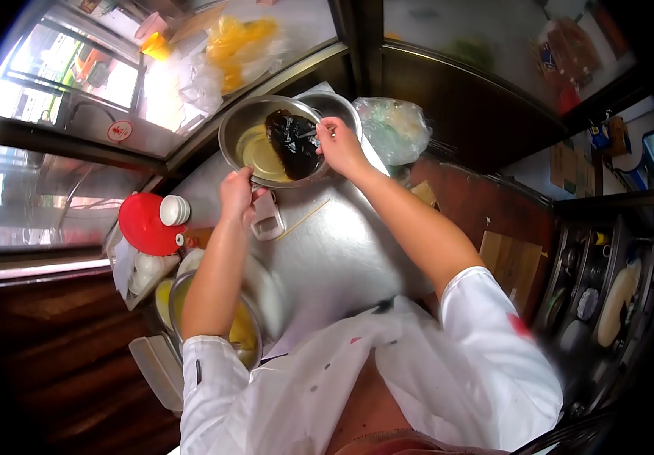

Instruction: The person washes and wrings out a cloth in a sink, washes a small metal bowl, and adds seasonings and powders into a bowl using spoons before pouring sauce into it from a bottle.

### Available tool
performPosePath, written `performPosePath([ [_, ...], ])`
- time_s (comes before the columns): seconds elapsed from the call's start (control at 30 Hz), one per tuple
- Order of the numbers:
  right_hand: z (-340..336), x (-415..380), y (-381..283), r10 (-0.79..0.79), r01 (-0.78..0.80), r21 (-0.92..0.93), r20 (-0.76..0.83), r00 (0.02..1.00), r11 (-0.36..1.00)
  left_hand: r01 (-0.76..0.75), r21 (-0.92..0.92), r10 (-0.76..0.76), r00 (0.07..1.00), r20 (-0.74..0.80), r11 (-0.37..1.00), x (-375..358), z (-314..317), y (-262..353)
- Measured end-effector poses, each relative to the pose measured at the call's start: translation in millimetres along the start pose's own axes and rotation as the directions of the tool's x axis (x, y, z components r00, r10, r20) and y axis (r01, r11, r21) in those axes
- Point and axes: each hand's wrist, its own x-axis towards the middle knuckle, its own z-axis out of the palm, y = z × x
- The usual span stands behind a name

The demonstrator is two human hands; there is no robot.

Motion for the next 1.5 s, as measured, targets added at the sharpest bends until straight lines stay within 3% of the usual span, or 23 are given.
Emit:
performPosePath([
  [0.2, -11, 8, 30, -0.065, 0.076, -0.138, 0.086, 0.994, 0.988, -0.031, 0.031, 0.032, 0.999, -0.027, 0.999, 23, 7, 9],
  [0.33, -19, -9, 31, -0.32, 0.332, -0.361, 0.094, 0.943, 0.871, -0.073, 0.094, 0.073, 0.997, -0.001, 0.993, 40, 10, 13],
  [0.63, -28, -52, 28, -0.526, 0.557, -0.381, 0.191, 0.828, 0.738, -0.088, 0.223, 0.073, 0.994, 0.076, 0.971, 50, 24, 26],
  [0.97, -20, -85, 26, -0.555, 0.582, -0.339, 0.182, 0.812, 0.739, -0.156, 0.271, 0.133, 0.986, 0.101, 0.95, 53, 31, 26],
  [1.07, -15, -96, 28, -0.576, 0.6, -0.331, 0.176, 0.798, 0.729, -0.262, 0.31, 0.249, 0.965, 0.081, 0.914, 59, 33, 21],
  [1.2, -3, -111, 30, -0.587, 0.603, -0.314, 0.157, 0.794, 0.733, -0.34, 0.444, 0.353, 0.934, 0.056, 0.829, 74, 34, 15],
  [1.3, 5, -122, 29, -0.574, 0.582, -0.299, 0.125, 0.809, 0.756, -0.431, 0.668, 0.515, 0.853, 0.083, 0.607, 86, 32, 11],
  [1.33, 7, -124, 28, -0.575, 0.58, -0.305, 0.115, 0.81, 0.755, -0.444, 0.691, 0.528, 0.842, 0.105, 0.57, 85, 34, 13],
  [1.5, 9, -129, 23, -0.598, 0.59, -0.306, 0.077, 0.797, 0.747, -0.604, 0.775, 0.724, 0.617, 0.307, 0.186, 61, 44, 21],
])
